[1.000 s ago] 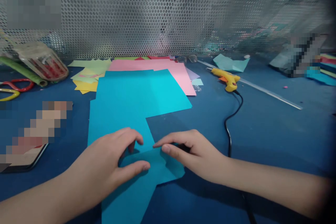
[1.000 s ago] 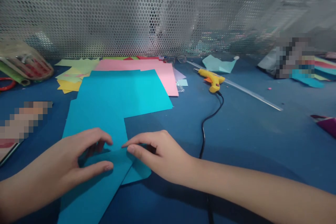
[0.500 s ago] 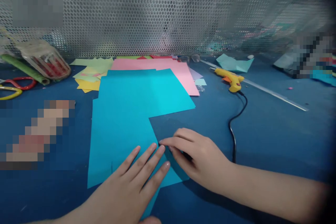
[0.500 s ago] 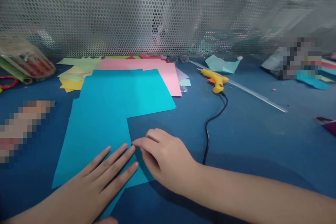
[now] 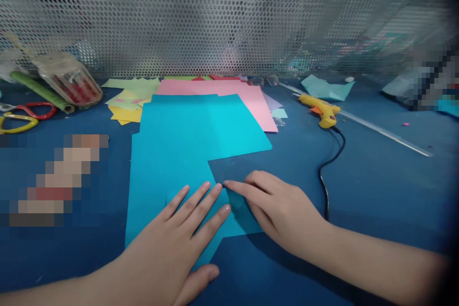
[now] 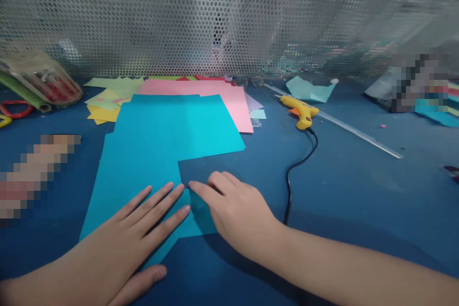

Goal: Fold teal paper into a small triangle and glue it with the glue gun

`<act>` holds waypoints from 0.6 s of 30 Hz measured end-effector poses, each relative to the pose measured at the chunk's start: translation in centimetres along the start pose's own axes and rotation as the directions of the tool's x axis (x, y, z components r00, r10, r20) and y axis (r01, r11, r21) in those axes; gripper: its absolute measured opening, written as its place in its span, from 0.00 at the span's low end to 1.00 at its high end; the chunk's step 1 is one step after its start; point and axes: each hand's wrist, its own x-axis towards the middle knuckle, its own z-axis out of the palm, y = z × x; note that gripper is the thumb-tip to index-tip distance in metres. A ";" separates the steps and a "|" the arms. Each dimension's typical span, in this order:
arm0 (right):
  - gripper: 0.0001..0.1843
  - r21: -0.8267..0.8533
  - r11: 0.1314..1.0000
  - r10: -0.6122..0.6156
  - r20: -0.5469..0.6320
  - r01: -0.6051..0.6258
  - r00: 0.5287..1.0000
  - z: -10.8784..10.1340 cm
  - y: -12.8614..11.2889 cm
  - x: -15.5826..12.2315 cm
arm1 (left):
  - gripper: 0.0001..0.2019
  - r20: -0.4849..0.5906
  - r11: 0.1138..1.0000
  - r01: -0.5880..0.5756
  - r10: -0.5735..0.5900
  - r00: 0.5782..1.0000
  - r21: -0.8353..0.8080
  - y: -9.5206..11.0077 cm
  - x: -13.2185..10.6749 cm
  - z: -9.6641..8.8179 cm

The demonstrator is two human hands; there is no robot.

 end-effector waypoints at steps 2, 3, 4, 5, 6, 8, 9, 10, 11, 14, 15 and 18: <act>0.21 -0.048 0.999 0.002 0.001 -0.002 1.000 0.0 -0.1 0.0 | 0.31 0.033 0.999 0.009 -0.008 0.999 -0.040 0.1 0.1 0.0; 0.20 -0.061 0.998 0.004 -0.010 -0.005 1.000 -0.1 -0.1 0.1 | 0.31 0.044 0.998 0.018 -0.015 0.999 -0.062 0.1 0.1 0.0; 0.20 -0.067 0.998 -0.001 -0.027 -0.001 1.000 -0.1 -0.1 0.1 | 0.31 0.053 0.996 0.027 -0.023 0.998 -0.080 0.2 0.1 0.0; 0.19 -0.066 0.998 -0.019 -0.050 0.016 0.999 -0.2 -0.2 0.2 | 0.32 0.060 0.995 0.035 -0.030 0.998 -0.091 0.2 0.1 0.0; 0.19 -0.059 0.997 -0.050 -0.074 0.046 0.996 -0.2 -0.2 0.2 | 0.32 0.069 0.995 0.041 -0.034 0.997 -0.096 0.2 0.1 0.1; 0.19 -0.031 0.991 -0.135 -0.110 0.133 0.985 -0.3 -0.3 0.3 | 0.32 0.088 0.994 0.048 -0.040 0.995 -0.099 0.2 0.1 0.0; 0.19 -0.013 0.985 -0.174 -0.116 0.173 0.978 -0.4 -0.3 0.3 | 0.32 0.099 0.994 0.050 -0.041 0.994 -0.099 0.2 0.2 0.0; 0.20 0.004 0.979 -0.201 -0.114 0.202 0.973 -0.4 -0.3 0.3 | 0.32 0.104 0.994 0.052 -0.042 0.994 -0.097 0.2 0.2 -0.1; 0.20 0.019 0.977 -0.211 -0.106 0.215 0.972 -0.4 -0.3 0.3 | 0.32 0.108 0.994 0.053 -0.042 0.993 -0.094 0.2 0.3 -0.1; 0.20 0.043 0.979 -0.195 -0.077 0.199 0.978 -0.2 -0.3 0.3 | 0.31 0.105 0.997 0.035 -0.028 0.994 -0.062 0.3 0.4 -0.2; 0.20 0.048 0.980 -0.189 -0.067 0.192 0.980 -0.2 -0.3 0.3 | 0.31 0.102 0.999 0.026 -0.021 0.995 -0.046 0.3 0.5 -0.2; 0.20 0.080 0.979 -0.184 -0.038 0.187 0.982 -0.1 -0.3 0.4 | 0.32 0.098 1.000 0.009 -0.007 0.995 -0.026 0.4 0.5 -0.2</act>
